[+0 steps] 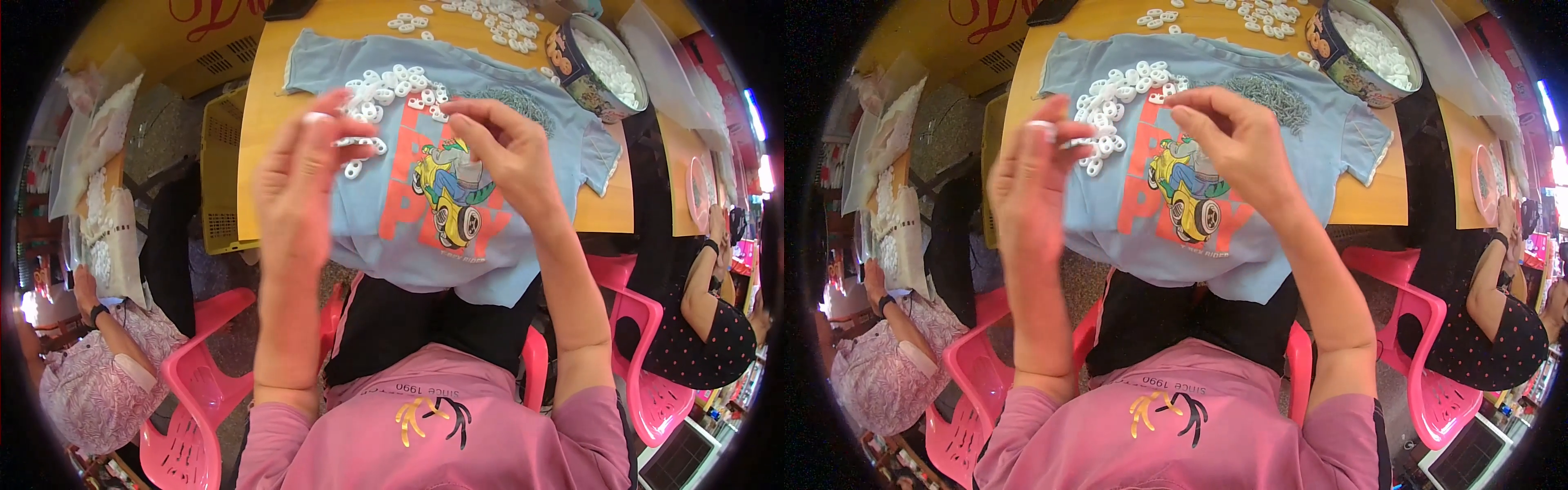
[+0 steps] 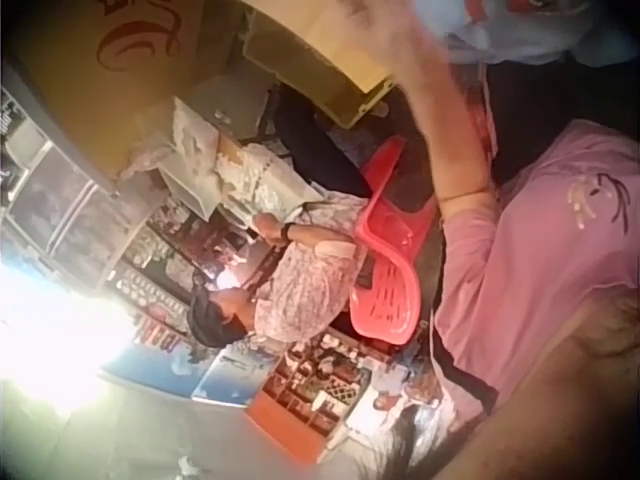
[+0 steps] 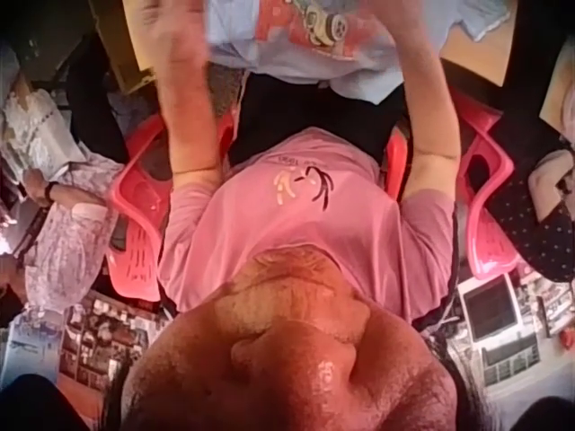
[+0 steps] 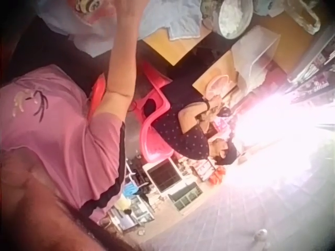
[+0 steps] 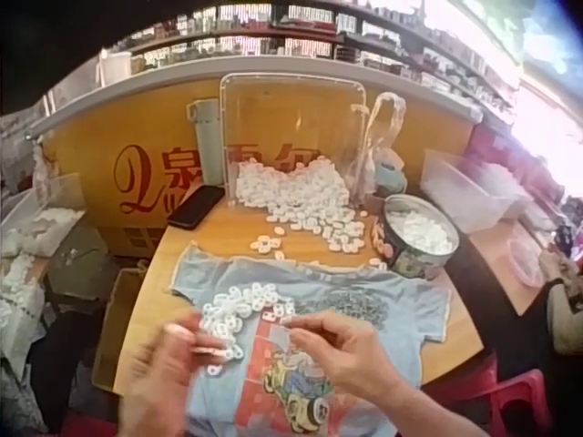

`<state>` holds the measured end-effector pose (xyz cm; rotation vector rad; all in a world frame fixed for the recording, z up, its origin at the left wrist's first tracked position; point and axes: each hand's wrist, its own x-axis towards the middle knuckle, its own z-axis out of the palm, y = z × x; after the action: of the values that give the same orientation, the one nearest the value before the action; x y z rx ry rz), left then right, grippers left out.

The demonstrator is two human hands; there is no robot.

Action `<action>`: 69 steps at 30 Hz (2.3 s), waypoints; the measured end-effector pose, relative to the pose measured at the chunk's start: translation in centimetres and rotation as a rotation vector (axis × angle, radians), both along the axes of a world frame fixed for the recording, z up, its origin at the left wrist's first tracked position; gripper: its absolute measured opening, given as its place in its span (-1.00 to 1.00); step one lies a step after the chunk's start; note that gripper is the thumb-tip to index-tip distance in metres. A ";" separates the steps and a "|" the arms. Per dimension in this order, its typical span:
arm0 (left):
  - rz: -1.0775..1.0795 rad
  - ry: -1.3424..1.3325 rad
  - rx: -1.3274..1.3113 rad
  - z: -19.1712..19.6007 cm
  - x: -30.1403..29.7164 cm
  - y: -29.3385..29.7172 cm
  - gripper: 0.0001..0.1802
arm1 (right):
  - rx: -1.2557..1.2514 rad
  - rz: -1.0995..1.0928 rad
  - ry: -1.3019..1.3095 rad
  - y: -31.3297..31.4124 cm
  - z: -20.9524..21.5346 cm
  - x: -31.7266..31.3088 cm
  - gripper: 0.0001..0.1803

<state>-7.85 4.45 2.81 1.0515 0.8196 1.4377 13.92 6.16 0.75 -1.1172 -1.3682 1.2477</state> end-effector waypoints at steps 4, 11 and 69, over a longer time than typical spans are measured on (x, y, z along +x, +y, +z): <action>0.272 0.271 0.012 -1.1 -7.1 2.3 -0.64 | 0.378 -0.101 -0.615 2.9 -0.4 -0.3 -0.81; 0.496 0.743 -0.140 -8.2 -19.2 4.2 -0.55 | 0.666 -0.084 -0.990 4.8 -1.3 -1.6 -0.86; -0.199 -0.026 -0.116 -5.3 6.2 -2.3 -0.84 | 0.470 -0.119 -1.052 0.4 -0.3 5.0 -0.88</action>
<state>-1.62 2.16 -2.53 0.9942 0.7487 1.2195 18.90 6.53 0.40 -1.5324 -2.1512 0.1336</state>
